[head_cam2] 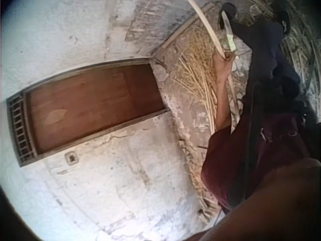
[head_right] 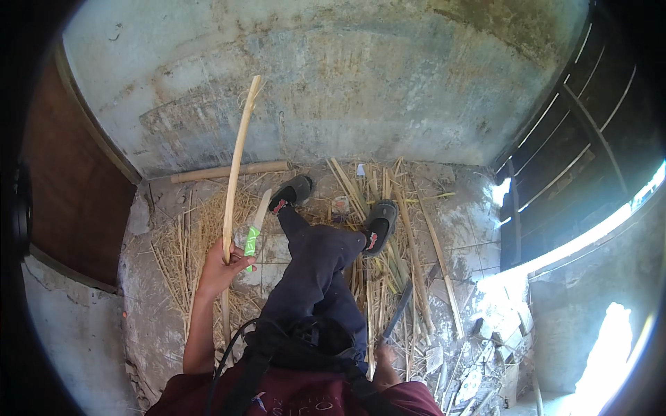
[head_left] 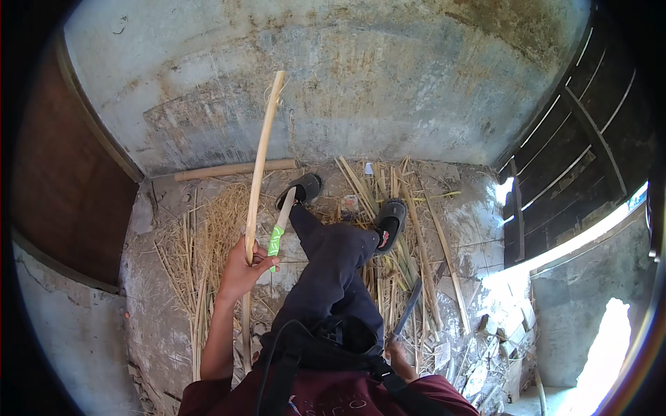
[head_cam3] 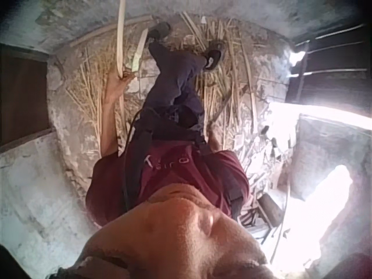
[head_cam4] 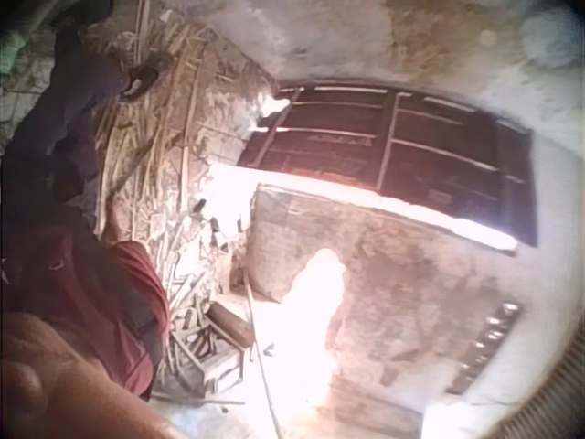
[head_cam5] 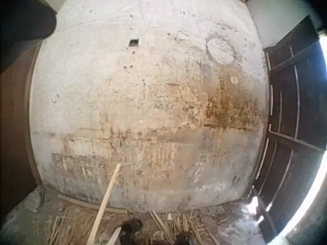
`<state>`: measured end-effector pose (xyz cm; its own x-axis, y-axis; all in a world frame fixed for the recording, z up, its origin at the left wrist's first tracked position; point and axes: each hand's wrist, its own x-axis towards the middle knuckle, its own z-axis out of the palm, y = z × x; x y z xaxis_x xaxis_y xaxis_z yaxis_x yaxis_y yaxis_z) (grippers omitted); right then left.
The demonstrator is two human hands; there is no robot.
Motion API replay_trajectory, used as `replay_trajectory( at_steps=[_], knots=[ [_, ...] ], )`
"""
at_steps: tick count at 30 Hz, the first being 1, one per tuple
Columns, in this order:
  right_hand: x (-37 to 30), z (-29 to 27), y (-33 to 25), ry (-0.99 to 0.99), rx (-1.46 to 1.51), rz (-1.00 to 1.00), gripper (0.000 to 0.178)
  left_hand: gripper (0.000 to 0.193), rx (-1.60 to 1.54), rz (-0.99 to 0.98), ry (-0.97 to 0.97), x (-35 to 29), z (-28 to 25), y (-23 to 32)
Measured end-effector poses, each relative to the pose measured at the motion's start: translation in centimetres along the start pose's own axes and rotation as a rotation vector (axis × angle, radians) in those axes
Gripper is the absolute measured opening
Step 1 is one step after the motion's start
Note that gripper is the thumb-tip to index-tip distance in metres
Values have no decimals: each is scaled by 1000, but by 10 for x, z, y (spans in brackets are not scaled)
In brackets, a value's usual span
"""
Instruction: The person shaves a piece of bamboo using a knife while sitting on the floor.
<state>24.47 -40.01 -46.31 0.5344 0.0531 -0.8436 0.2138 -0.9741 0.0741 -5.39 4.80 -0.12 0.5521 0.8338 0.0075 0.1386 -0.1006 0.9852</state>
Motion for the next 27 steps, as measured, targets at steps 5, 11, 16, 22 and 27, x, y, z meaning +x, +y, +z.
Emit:
replay_trajectory(
  at_steps=[5, 11, 16, 22, 27],
  knots=[
    [24, 5, 59, -13, 149, -162, 73, 40, -99, 10, -36, 12, 12, 3],
    [-90, -78, 84, 672, 411, -273, 54, 38, -107, 37, -21, 5, 2, 2],
    [-127, -237, 160, 750, 422, -477, 48, 38, -92, 9, -56, 10, 2, 12],
    [-197, -363, 96, 336, -11, -143, 51, 39, -96, -1, -70, 9, -3, 4],
    [-113, -282, 82, -154, -390, -141, 66, 40, -115, 21, -73, 5, -9, -7]
  ],
)
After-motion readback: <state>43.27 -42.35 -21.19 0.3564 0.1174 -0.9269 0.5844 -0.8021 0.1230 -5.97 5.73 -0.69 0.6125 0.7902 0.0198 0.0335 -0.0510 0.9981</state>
